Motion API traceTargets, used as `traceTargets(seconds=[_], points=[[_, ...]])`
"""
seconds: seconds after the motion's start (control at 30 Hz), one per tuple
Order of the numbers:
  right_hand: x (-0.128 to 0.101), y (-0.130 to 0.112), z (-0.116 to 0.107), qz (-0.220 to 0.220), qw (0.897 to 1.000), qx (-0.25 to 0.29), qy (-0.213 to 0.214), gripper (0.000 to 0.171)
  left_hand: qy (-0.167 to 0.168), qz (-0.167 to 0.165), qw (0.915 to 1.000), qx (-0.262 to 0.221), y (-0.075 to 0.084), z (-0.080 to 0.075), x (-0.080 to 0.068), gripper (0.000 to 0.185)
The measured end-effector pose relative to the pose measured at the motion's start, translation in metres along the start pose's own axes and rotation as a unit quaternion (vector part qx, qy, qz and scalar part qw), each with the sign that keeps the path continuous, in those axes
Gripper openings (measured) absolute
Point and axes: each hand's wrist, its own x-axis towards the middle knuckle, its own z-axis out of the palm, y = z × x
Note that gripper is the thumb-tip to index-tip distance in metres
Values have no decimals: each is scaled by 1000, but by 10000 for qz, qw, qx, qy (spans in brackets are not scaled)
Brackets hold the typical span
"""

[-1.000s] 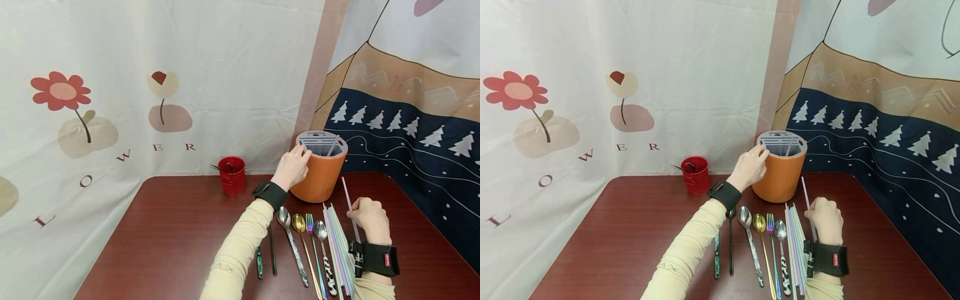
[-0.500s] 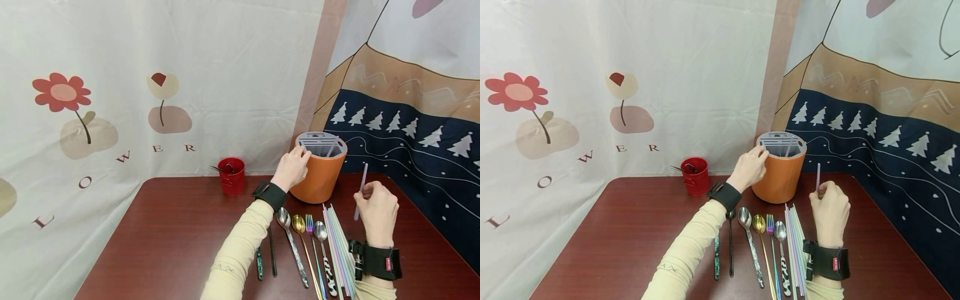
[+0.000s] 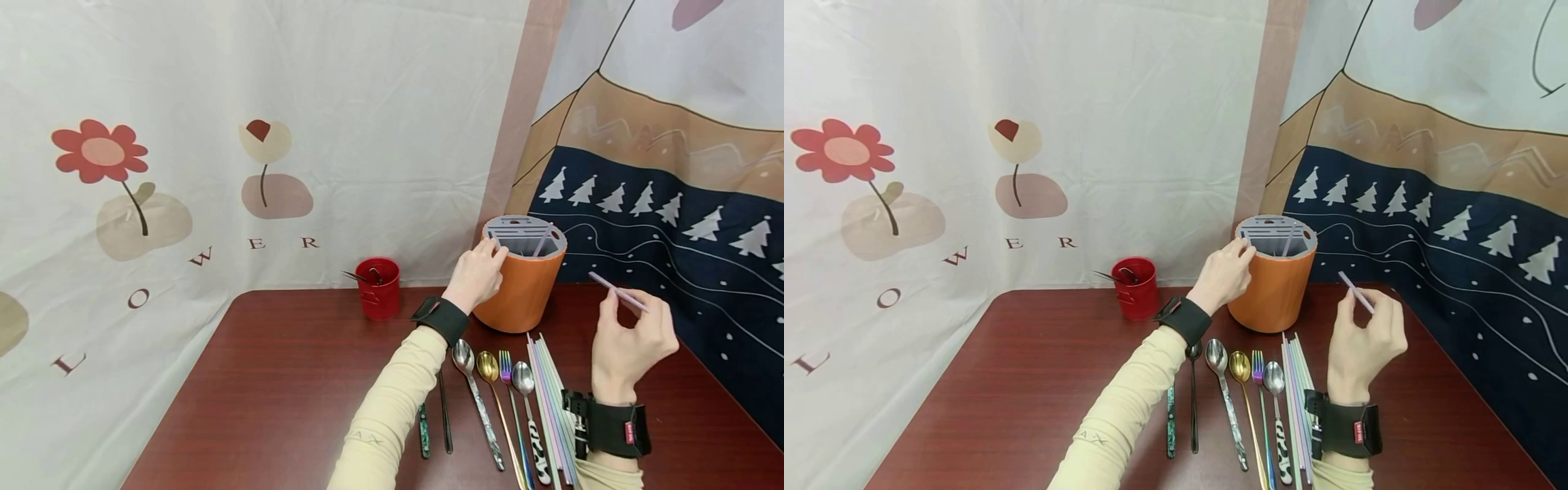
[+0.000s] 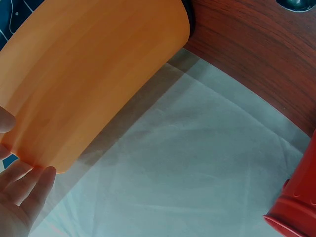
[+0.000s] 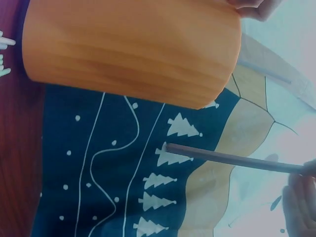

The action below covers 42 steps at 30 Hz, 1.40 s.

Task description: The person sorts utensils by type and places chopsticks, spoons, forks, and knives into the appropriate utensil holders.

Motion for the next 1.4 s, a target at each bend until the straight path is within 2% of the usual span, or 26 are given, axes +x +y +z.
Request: traceTargets(seconds=[0.2, 0.33, 0.43, 0.57, 0.87, 1.1, 1.3, 1.4], points=[[-1, -12, 4, 189, 9957, 463, 774, 26, 39, 7, 10000, -12, 0, 0, 0, 37], [-2, -24, 6, 235, 9923, 694, 999, 23, 51, -8, 10000, -33, 0, 0, 0, 37], [-3, -29, 8, 272, 9872, 1157, 1064, 20, 23, -1, 10000, -62, 0, 0, -1, 38], [-6, -30, 11, 196, 9806, 1714, 933, 17, -6, 7, 10000, -45, 0, -1, -1, 37], [-8, -31, 16, -19, 9815, 1817, 603, 12, 73, -32, 10000, -51, -1, -1, -1, 35], [-7, -31, 21, 9, 9863, 1638, 183, 15, 63, 5, 10000, -27, 0, -1, -3, 35], [8, -25, 32, 224, 9919, 1242, -167, 12, -46, -27, 10000, -37, 0, -1, -2, 36], [16, -24, 37, 354, 9923, 1153, -293, 16, -60, -32, 10000, -54, 0, -2, -2, 36]])
